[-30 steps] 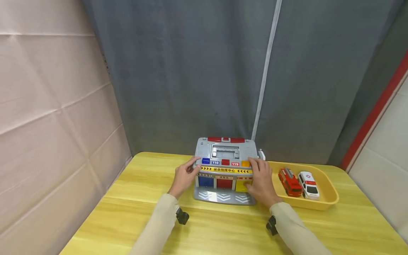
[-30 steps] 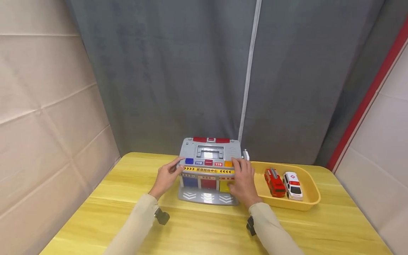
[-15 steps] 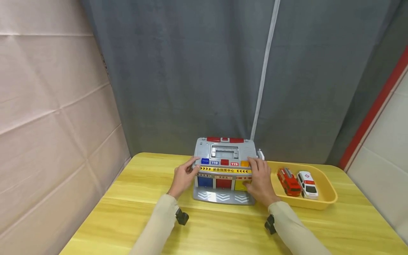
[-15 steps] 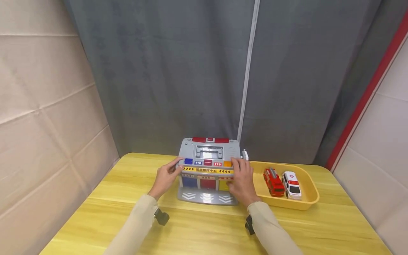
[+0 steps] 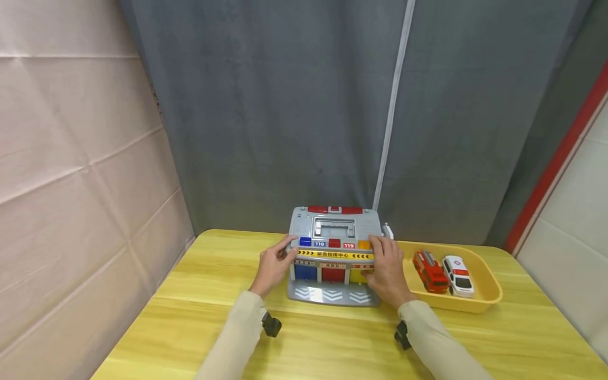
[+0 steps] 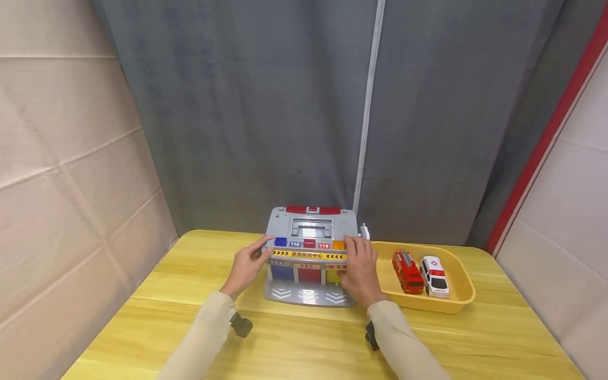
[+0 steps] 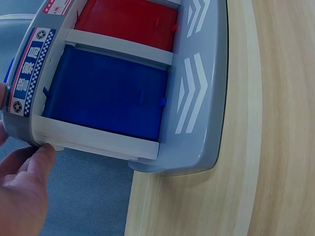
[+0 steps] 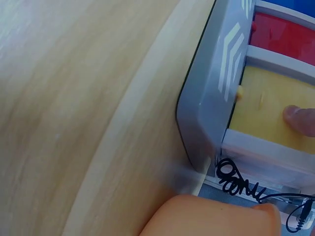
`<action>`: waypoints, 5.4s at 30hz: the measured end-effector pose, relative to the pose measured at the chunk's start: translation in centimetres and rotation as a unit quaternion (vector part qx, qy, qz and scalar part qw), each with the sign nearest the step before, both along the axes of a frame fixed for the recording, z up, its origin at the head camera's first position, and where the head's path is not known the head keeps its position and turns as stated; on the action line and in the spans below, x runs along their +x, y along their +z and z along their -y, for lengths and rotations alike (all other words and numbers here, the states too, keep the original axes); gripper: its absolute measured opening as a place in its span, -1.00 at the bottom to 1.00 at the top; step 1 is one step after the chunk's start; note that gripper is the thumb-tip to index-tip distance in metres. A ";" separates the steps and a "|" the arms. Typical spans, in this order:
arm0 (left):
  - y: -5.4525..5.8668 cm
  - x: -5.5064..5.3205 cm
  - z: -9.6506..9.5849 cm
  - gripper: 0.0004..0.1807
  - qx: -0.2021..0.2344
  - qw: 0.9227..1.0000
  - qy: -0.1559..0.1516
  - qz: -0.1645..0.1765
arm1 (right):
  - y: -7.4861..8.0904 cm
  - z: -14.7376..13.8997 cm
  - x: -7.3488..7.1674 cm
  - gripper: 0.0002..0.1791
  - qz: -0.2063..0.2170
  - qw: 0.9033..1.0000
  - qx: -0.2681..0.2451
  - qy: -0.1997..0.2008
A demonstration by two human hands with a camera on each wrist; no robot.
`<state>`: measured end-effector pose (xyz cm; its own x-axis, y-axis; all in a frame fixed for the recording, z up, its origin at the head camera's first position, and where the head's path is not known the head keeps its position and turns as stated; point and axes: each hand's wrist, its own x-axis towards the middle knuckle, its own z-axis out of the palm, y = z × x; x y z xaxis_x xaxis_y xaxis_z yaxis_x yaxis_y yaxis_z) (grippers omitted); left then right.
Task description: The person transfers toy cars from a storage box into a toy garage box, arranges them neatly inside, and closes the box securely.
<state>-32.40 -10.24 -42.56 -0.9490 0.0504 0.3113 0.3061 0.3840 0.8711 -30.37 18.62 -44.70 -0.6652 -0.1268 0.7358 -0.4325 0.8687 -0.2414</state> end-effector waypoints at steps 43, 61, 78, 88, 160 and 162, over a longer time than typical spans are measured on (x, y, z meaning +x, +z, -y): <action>-0.1 0.0 0.0 -0.61 -0.005 1.000 -0.001 -0.007 | 6.2 1.9 1.6 -0.15 0.160 0.981 0.066 0.089; 0.0 0.1 -0.1 -0.60 0.011 1.000 -0.005 0.000 | 6.1 1.9 0.6 -0.31 0.196 0.972 0.055 0.121; -0.2 0.0 0.0 -0.60 0.005 1.000 0.002 0.001 | 6.4 1.9 0.5 -0.36 0.208 0.967 0.048 0.137; -0.2 0.0 -0.1 -0.61 0.007 1.000 -0.001 -0.006 | 6.5 1.9 0.6 -0.36 0.216 0.966 0.044 0.134; -0.1 -1.3 0.7 -0.51 0.004 0.998 -0.060 -0.016 | 8.2 -7.1 1.8 -0.30 0.268 0.961 0.002 0.073; 0.0 -1.3 0.8 -0.51 0.007 0.998 -0.061 -0.014 | 7.9 -7.7 1.8 -0.32 0.263 0.962 -0.004 0.073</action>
